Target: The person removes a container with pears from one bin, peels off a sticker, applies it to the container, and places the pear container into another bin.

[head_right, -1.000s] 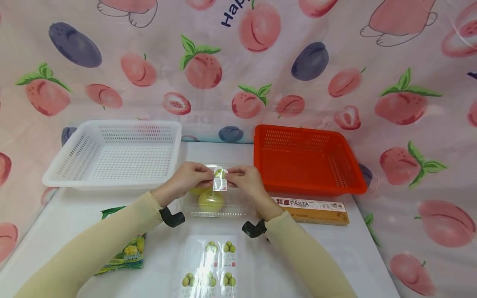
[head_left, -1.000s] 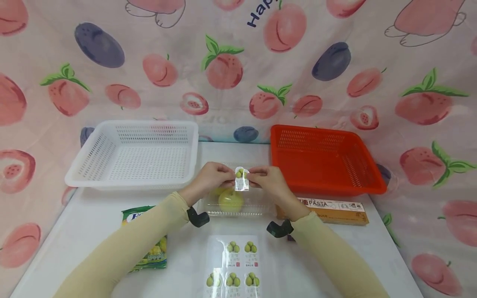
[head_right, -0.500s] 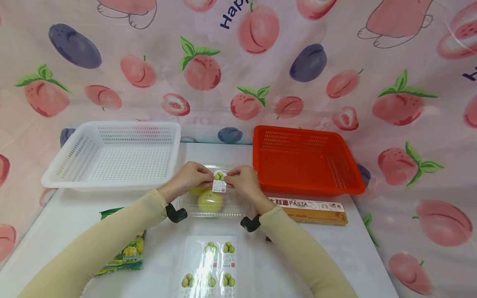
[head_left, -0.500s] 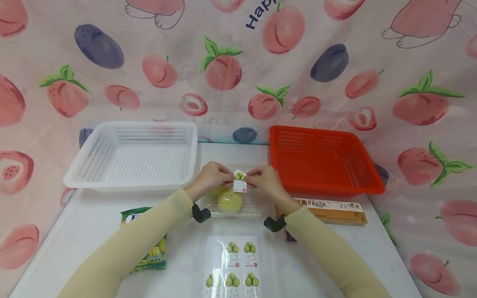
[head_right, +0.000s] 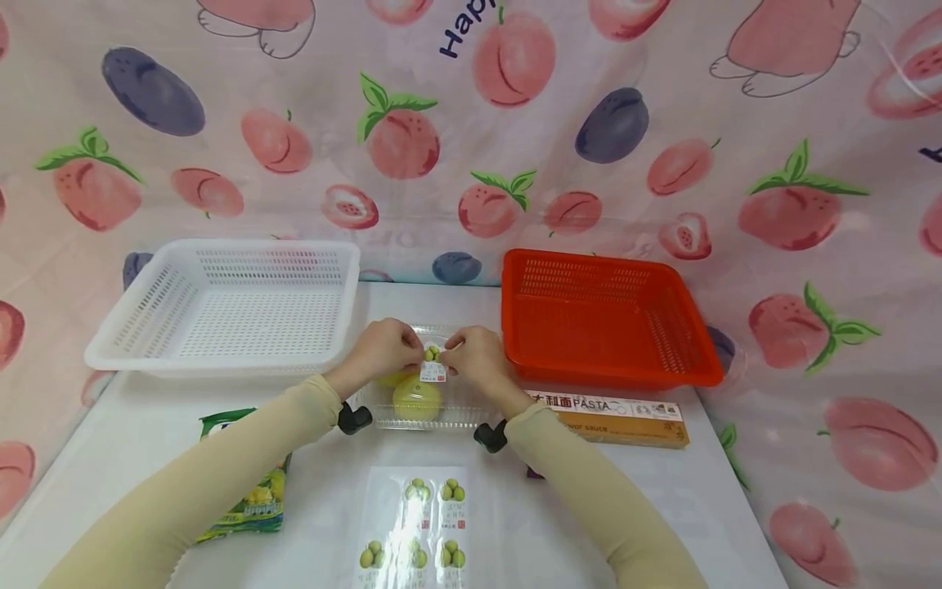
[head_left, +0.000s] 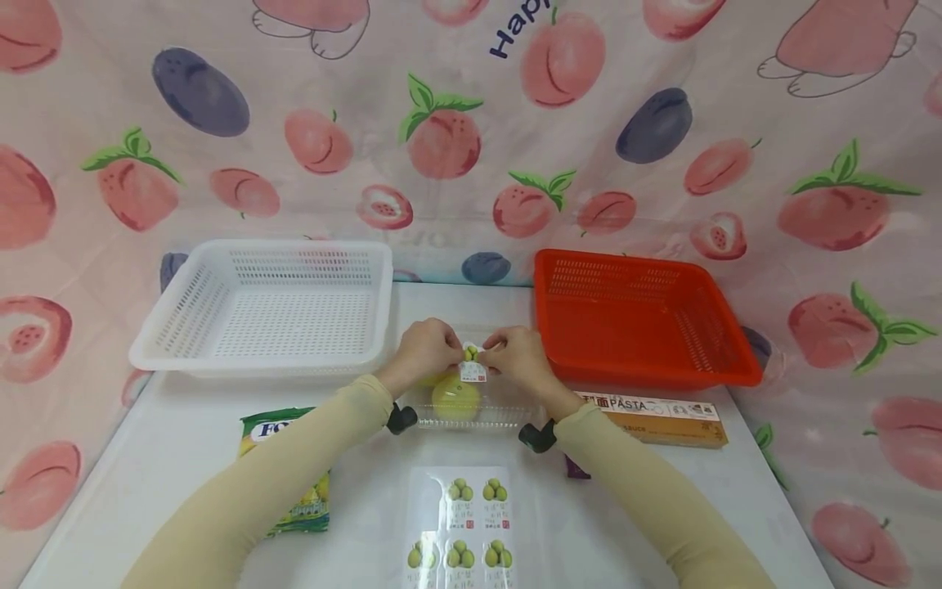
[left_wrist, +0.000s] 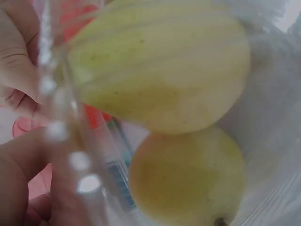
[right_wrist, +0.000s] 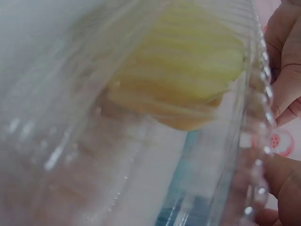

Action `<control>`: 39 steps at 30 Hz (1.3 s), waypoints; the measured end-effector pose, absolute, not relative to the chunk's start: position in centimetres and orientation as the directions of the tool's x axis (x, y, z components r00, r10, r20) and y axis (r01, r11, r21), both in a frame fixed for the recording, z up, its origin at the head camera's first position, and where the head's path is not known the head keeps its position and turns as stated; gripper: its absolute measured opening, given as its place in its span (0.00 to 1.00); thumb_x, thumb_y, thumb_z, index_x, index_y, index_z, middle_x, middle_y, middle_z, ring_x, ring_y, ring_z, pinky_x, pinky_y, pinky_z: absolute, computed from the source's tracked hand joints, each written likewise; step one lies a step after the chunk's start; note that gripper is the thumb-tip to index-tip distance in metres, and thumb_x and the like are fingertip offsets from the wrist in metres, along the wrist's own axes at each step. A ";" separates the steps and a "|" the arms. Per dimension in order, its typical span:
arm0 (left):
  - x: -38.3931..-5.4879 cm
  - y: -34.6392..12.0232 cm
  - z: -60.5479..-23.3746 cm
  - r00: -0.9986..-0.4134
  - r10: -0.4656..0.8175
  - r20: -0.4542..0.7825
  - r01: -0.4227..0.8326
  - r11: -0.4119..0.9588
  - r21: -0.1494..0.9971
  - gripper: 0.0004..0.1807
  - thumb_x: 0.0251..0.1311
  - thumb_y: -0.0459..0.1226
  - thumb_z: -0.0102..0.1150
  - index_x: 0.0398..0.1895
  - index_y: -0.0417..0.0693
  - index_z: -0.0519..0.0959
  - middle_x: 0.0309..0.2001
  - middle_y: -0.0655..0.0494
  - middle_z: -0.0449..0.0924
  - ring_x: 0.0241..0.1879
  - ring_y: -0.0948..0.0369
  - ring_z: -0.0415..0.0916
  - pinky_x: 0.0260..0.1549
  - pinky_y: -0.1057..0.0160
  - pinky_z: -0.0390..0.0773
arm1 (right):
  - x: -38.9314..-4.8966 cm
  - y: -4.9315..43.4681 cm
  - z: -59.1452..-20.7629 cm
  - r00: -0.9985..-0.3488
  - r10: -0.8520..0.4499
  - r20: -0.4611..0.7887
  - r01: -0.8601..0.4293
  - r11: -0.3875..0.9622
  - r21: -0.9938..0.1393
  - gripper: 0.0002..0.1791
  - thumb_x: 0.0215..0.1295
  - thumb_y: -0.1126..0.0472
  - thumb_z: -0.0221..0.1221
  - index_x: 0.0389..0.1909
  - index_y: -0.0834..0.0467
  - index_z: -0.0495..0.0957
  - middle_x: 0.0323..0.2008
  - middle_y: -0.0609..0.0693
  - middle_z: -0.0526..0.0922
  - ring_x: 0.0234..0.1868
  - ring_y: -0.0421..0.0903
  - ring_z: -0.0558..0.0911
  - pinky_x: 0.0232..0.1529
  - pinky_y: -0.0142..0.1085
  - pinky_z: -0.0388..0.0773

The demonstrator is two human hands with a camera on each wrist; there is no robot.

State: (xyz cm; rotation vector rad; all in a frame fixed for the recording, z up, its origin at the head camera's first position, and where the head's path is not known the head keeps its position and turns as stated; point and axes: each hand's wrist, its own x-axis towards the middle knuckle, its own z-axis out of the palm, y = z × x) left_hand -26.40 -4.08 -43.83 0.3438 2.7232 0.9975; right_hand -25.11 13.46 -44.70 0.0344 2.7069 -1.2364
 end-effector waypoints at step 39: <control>-16.2 -13.9 -46.5 -0.963 0.265 0.053 0.215 0.630 0.746 0.26 0.66 0.41 0.60 0.62 0.33 0.73 0.54 0.34 0.77 0.46 0.46 0.82 0.42 0.53 0.82 | -18.6 32.5 -44.6 -0.585 0.173 0.792 -0.409 0.781 -0.472 0.10 0.60 0.66 0.63 0.40 0.67 0.83 0.46 0.61 0.79 0.49 0.54 0.76 0.53 0.34 0.68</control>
